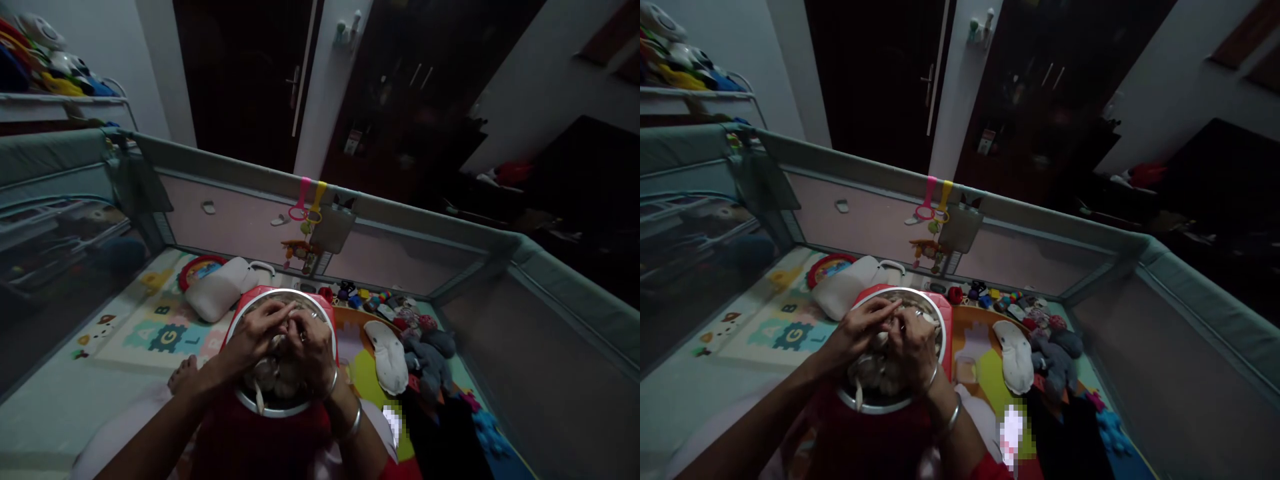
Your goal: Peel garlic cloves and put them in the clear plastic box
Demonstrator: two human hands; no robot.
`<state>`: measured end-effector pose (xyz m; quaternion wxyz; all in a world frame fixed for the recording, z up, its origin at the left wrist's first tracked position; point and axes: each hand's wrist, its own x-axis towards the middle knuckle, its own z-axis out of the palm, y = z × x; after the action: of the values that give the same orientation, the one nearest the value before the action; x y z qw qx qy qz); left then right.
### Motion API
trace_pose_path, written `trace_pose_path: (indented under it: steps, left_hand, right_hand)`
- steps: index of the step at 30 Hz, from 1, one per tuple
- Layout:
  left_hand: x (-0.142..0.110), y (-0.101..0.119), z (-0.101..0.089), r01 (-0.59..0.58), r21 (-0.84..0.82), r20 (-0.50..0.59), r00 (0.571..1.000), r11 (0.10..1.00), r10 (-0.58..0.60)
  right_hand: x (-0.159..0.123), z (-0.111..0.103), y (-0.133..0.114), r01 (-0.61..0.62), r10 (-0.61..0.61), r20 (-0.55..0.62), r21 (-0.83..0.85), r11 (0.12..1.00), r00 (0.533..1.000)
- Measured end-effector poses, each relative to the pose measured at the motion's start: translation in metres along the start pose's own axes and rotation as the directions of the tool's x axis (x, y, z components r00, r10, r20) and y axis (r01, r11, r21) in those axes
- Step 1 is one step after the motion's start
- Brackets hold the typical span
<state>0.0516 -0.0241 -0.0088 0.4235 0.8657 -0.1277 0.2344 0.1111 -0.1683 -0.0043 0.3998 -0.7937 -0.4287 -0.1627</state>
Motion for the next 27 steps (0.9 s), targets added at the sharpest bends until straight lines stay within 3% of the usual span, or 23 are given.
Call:
trace_pose_path:
  steps: [12,20,27]
  left_hand:
    - [-0.005,-0.009,-0.006,-0.056,0.076,-0.067,0.996,0.996,0.061]
    - [-0.004,0.001,-0.002,-0.021,0.044,-0.060,0.998,0.999,0.023]
    - [-0.001,-0.004,0.004,-0.018,-0.014,-0.069,0.997,1.000,0.017]
  right_hand:
    - [0.007,-0.005,-0.010,0.008,-0.008,-0.001,0.161,0.987,1.000]
    - [0.002,-0.003,-0.007,0.099,-0.098,-0.012,0.070,0.993,0.995]
    - [-0.001,0.000,-0.004,0.125,-0.125,-0.037,0.007,0.992,0.991]
